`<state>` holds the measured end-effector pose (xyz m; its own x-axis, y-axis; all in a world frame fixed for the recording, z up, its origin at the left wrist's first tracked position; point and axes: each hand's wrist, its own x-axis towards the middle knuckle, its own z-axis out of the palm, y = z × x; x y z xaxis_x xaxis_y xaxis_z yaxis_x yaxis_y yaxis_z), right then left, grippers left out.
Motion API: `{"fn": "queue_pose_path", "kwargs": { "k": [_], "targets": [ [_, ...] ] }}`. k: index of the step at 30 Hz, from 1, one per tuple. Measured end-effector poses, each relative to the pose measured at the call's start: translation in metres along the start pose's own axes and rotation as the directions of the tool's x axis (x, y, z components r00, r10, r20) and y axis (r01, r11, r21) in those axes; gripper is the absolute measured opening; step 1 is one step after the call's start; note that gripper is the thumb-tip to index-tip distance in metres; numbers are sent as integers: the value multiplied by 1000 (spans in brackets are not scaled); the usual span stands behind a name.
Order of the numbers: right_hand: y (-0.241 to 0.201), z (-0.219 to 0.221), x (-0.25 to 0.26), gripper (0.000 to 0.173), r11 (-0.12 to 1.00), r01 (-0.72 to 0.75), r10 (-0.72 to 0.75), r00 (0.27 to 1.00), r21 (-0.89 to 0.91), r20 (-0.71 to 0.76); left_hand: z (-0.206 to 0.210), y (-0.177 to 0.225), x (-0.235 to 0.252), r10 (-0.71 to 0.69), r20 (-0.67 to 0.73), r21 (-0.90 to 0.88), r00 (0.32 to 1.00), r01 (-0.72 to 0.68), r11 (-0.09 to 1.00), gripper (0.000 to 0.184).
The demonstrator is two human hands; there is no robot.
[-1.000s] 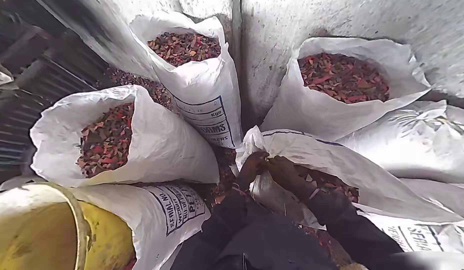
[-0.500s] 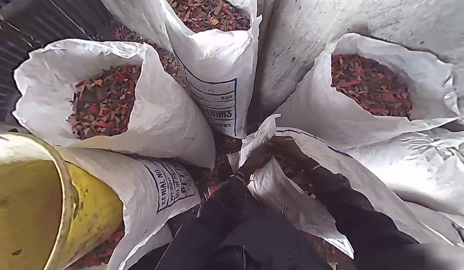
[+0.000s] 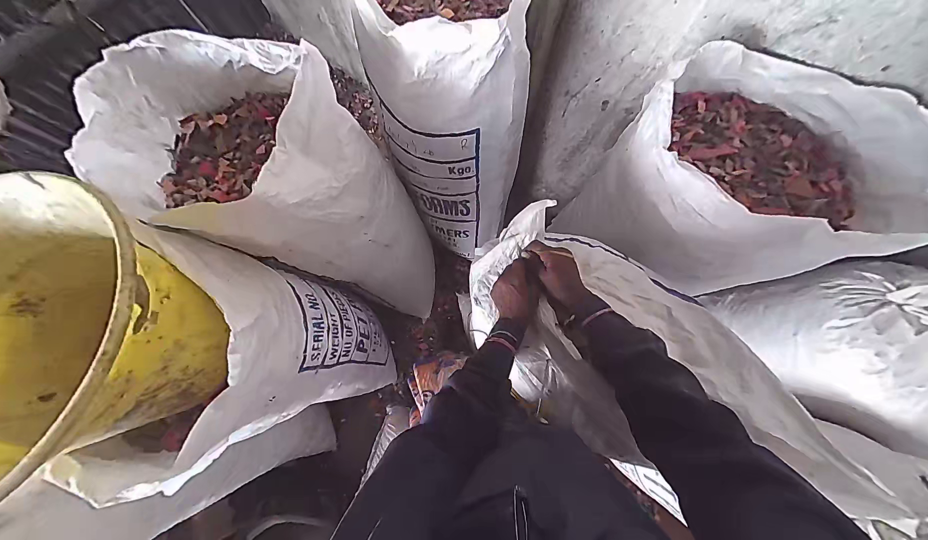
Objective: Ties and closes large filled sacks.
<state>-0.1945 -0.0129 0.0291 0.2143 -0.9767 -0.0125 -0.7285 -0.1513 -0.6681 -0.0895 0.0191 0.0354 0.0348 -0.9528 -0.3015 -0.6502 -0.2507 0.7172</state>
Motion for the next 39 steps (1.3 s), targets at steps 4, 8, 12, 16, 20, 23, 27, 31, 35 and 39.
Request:
{"fn": "queue_pose_path", "kwargs": {
  "k": [4,8,12,16,20,23,27,31,35,39],
  "targets": [
    [-4,-9,10,31,995,-76,83,989,-61,119,13,-7,-1,28,-133,8,991,-27,1000,30],
    [-18,-22,26,32,950,-280,310,901,-137,304,14,-6,-4,-34,-126,-62,991,26,998,36],
    [-21,-24,36,24,929,-318,368,845,-189,387,19,-10,-7,25,-218,-83,976,-44,996,32],
    [-21,-20,34,24,921,-358,389,855,-152,343,17,-7,-8,-7,-199,-67,980,-7,998,31],
    [-20,-17,30,26,918,-383,395,868,-101,300,14,-2,-9,-66,-182,-68,981,55,996,30],
    [-17,-18,17,28,935,-354,340,909,15,243,0,3,-11,-147,-37,-137,988,141,981,29],
    [-5,-11,-15,34,950,-175,175,984,258,25,-7,-5,-11,-156,106,-363,982,184,913,23],
    [7,-1,-28,30,931,-75,121,987,357,-109,-15,-11,-14,-90,323,-683,942,298,666,12],
    [-1,-3,-45,19,938,-38,93,985,345,-143,-20,-25,-9,11,478,-791,878,425,440,20],
    [-3,6,-59,18,988,59,-38,987,139,-154,-13,-33,-6,-14,501,-816,866,477,327,27]
  ]
}}
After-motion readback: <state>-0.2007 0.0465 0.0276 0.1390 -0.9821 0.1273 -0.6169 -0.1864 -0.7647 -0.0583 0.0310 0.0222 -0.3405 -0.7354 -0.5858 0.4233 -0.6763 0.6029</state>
